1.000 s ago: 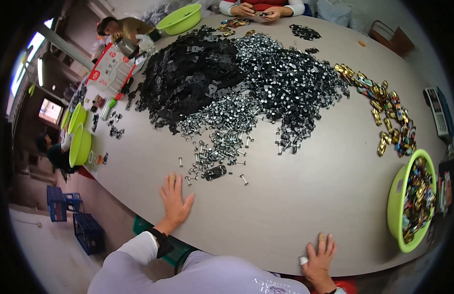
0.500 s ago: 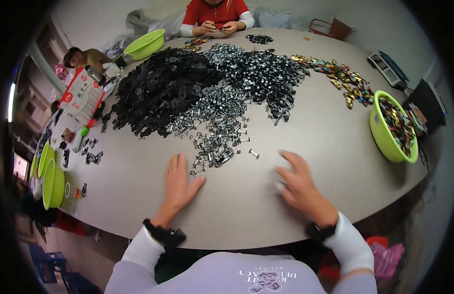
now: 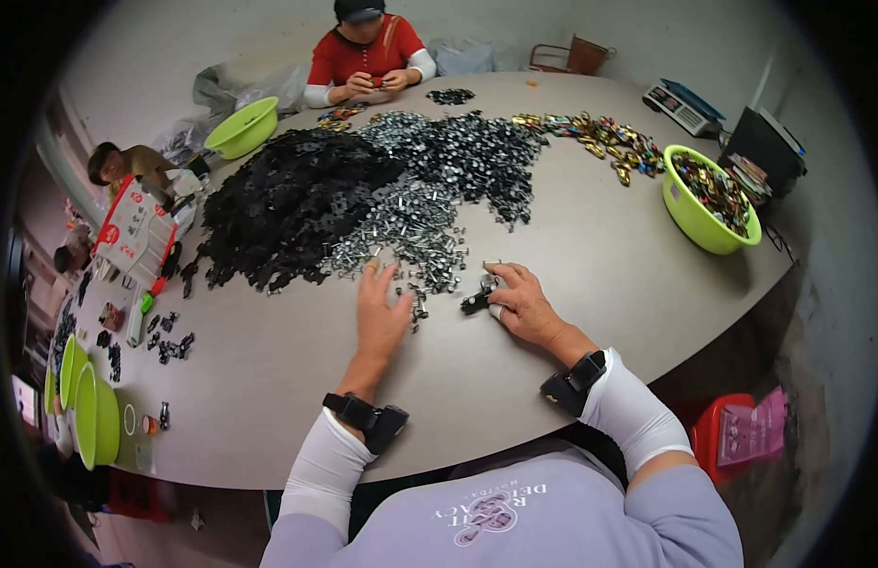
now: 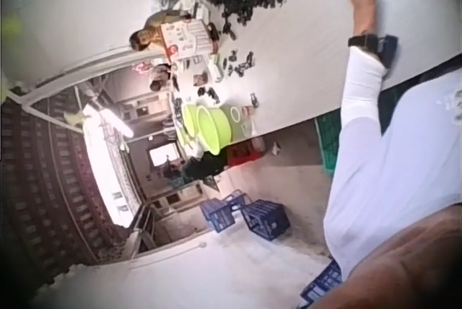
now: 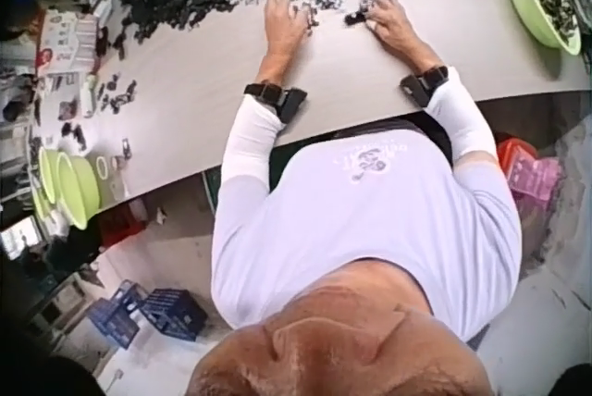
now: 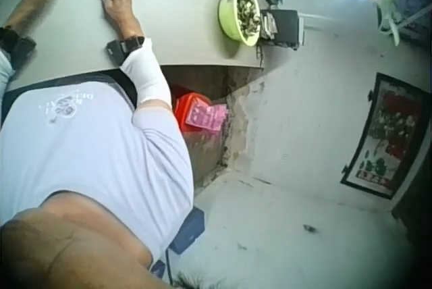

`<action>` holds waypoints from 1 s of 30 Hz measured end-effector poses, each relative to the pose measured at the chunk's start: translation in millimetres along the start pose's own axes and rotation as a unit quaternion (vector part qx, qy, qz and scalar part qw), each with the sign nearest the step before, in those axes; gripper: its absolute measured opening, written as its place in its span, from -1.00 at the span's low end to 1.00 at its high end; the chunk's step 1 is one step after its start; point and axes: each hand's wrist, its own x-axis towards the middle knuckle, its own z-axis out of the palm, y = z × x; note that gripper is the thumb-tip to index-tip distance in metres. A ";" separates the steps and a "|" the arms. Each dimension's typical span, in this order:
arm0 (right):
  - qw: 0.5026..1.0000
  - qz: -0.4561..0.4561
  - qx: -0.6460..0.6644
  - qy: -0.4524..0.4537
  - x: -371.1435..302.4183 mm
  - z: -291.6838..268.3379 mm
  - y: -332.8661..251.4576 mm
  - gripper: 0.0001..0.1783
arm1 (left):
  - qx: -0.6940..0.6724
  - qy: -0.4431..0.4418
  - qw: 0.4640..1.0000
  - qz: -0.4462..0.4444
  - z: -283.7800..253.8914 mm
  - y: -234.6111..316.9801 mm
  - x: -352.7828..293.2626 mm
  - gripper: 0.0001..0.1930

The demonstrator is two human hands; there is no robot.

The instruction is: Sorting and assembling small plastic or metal parts at a workbench.

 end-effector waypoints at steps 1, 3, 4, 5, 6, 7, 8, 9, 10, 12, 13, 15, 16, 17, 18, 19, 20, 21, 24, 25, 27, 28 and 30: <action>1.000 0.009 -0.002 0.001 -2.8 -2.1 -1.1 -0.75 | 0.017 0.042 0.999 0.013 -5.2 7.4 2.8 -0.57; 0.999 -0.002 0.040 0.003 -3.7 -4.3 1.2 -0.78 | 0.014 0.012 0.999 0.043 -2.6 17.4 2.5 -0.63; 0.999 0.007 0.048 -0.012 -3.9 -5.3 1.7 -0.78 | 0.016 -0.011 0.997 0.074 -1.1 23.6 1.4 -0.69; 0.999 0.015 0.049 -0.015 -3.7 -4.2 1.7 -0.78 | 0.012 -0.018 0.997 0.071 2.4 29.6 -0.4 -0.69; 0.998 0.000 0.051 -0.030 -3.9 -3.8 1.1 -0.76 | 0.031 -0.045 0.995 0.088 8.9 38.8 -3.1 -0.71; 0.997 -0.023 0.055 -0.044 -1.6 -4.6 -0.4 -0.74 | 0.055 -0.067 0.991 0.106 13.6 49.0 -5.5 -0.72; 0.997 -0.033 0.054 -0.033 -1.8 -4.7 -4.1 -0.71 | 0.062 -0.089 0.989 0.099 18.8 56.4 -7.9 -0.72; 0.997 -0.033 0.058 -0.036 0.0 -6.0 -2.5 -0.71 | 0.063 -0.090 0.989 0.095 23.7 61.6 -5.2 -0.72; 0.994 -0.028 0.092 -0.044 -1.5 -5.7 -2.6 -0.71 | 0.080 -0.115 0.987 0.081 26.6 66.4 -7.0 -0.73; 0.986 -0.017 0.163 -0.022 -0.7 -9.6 -5.4 -0.73 | 0.117 -0.119 0.983 0.082 32.8 72.9 -6.7 -0.76; 0.985 -0.016 0.169 -0.025 0.8 -9.6 -7.2 -0.73 | 0.120 -0.121 0.982 0.077 35.8 71.3 -7.2 -0.76; 0.933 0.131 0.332 0.055 0.5 -7.9 -7.8 -0.73 | -0.020 -0.072 0.997 0.007 41.6 67.7 -9.0 -0.81; 0.949 0.125 0.280 0.070 -0.3 -8.4 1.6 -0.73 | -0.099 -0.066 0.990 -0.071 43.4 70.2 -10.1 -0.85; 0.964 0.116 0.226 0.079 1.0 -11.7 10.5 -0.72 | -0.096 -0.068 0.990 -0.074 43.1 69.1 -9.9 -0.85; 0.958 0.155 0.232 0.060 1.5 -18.0 16.8 -0.72 | -0.221 -0.106 0.950 -0.194 40.0 65.8 -9.0 -0.88; 0.951 0.194 0.237 0.041 3.8 -24.8 18.5 -0.72 | -0.339 -0.139 0.878 -0.309 37.4 63.9 -8.9 -0.90; 0.950 0.194 0.242 0.041 4.3 -25.4 21.9 -0.72 | -0.428 -0.137 0.806 -0.386 33.6 68.9 -7.7 -0.91; 0.955 0.173 0.240 0.026 4.4 -25.7 24.9 -0.71 | -0.424 -0.136 0.807 -0.388 31.3 69.3 -8.0 -0.91; 0.976 0.101 0.192 0.008 3.3 -24.7 30.5 -0.72 | -0.475 -0.163 0.731 -0.461 26.7 69.3 -6.5 -0.84; 0.988 0.051 0.146 0.004 3.5 -23.5 30.7 -0.73 | -0.475 -0.160 0.731 -0.463 25.5 71.7 -5.2 -0.84; 0.989 0.039 0.145 0.005 2.4 -26.0 30.1 -0.74 | -0.468 -0.126 0.736 -0.473 23.9 76.1 -3.2 -0.81; 0.987 0.045 0.151 -0.009 2.3 -26.6 31.8 -0.72 | -0.468 -0.126 0.735 -0.474 23.6 73.8 -4.1 -0.77; 0.986 0.050 0.159 -0.023 3.5 -28.3 35.9 -0.70 | -0.476 -0.128 0.734 -0.468 23.3 71.3 -6.1 -0.75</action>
